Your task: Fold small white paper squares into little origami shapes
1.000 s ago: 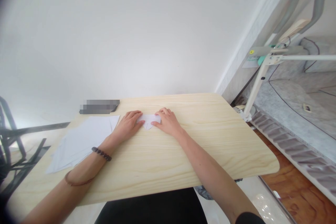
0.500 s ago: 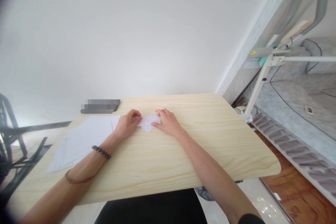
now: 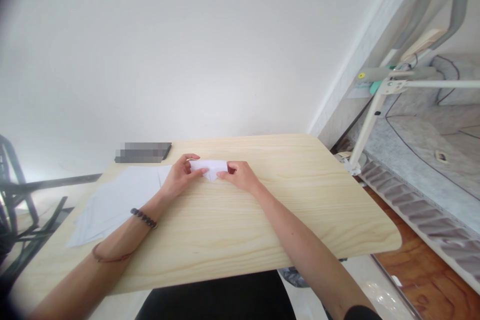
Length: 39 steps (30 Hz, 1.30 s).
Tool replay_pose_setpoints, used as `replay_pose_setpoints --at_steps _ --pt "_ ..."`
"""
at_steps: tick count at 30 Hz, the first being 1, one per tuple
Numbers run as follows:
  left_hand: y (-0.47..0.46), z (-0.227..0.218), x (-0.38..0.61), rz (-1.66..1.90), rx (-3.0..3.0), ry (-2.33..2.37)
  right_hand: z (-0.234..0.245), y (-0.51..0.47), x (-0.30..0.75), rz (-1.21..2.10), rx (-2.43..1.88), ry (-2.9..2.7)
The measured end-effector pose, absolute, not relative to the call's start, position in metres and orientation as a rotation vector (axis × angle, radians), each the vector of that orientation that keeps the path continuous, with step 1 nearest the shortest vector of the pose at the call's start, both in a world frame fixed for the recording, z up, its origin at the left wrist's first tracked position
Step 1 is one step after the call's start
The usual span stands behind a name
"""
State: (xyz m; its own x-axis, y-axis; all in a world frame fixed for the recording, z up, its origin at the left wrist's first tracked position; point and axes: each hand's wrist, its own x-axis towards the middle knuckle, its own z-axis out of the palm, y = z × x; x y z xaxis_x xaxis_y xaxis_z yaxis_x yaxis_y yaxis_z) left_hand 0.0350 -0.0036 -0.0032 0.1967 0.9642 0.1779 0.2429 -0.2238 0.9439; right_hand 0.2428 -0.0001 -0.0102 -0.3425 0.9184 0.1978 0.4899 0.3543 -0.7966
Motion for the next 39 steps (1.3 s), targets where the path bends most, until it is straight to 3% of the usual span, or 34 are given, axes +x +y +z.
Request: replay_pose_setpoints --at_steps 39 --pt "0.000 0.003 0.033 0.916 1.683 1.214 -0.010 -0.004 0.236 0.720 -1.258 -1.994"
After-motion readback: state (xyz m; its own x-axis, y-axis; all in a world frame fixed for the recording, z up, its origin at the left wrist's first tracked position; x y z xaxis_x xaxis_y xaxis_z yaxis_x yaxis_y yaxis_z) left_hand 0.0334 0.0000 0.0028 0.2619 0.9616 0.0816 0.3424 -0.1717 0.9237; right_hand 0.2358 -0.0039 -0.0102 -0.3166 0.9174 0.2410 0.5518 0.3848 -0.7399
